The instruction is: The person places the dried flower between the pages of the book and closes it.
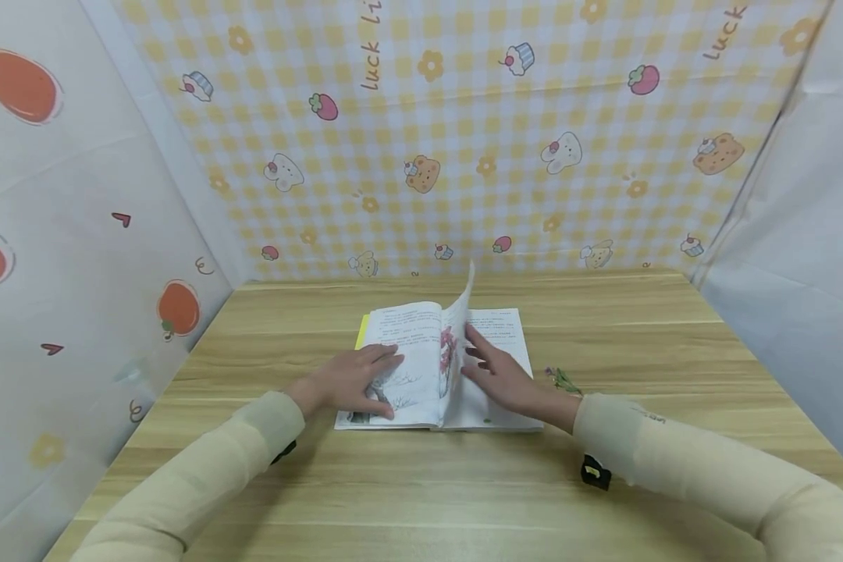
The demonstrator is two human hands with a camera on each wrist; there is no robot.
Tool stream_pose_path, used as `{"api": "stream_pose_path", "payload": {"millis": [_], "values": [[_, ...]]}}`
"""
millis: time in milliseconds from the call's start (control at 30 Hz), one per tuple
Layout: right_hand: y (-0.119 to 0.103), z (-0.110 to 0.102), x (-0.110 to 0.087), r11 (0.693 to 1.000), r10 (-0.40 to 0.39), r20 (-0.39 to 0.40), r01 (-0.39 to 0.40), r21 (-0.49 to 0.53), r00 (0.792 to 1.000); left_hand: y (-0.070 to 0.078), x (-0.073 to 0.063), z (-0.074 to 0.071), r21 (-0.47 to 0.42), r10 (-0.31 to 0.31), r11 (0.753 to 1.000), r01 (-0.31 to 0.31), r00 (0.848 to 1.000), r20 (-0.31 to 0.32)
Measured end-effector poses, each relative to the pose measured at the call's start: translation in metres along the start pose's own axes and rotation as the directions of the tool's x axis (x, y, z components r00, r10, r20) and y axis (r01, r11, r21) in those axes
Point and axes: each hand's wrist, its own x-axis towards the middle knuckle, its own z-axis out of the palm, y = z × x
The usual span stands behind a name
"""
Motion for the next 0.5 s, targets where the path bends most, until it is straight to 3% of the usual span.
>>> {"api": "stream_pose_path", "payload": {"millis": [67, 133, 233, 367, 433, 500], "values": [[0.0, 0.005, 0.001, 0.989, -0.051, 0.064, 0.059, -0.136, 0.997, 0.0, -0.001, -0.001, -0.012, -0.006, 1.0, 0.006, 1.0, 0.0], [0.0, 0.01, 0.003, 0.956, -0.086, 0.124, 0.117, -0.268, 0.989, -0.001, -0.001, -0.001, -0.011, -0.01, 1.0, 0.01, 1.0, 0.001], [0.002, 0.016, 0.007, 0.869, -0.153, 0.209, 0.232, -0.436, 0.966, -0.003, -0.003, 0.0, -0.012, 0.002, 1.0, -0.002, 1.0, -0.025], [0.002, 0.022, 0.01, 0.732, -0.232, 0.32, 0.381, -0.564, 0.919, -0.005, -0.005, 0.003, -0.068, 0.022, 0.997, -0.028, 0.996, -0.085], [0.0, 0.024, 0.012, 0.684, -0.237, 0.367, 0.423, -0.595, 0.899, -0.008, -0.007, 0.004, -0.116, 0.027, 0.993, -0.04, 0.993, -0.111], [-0.003, 0.024, 0.012, 0.66, -0.224, 0.399, 0.44, -0.609, 0.889, -0.01, -0.009, 0.005, -0.153, 0.022, 0.987, -0.04, 0.993, -0.12]]}}
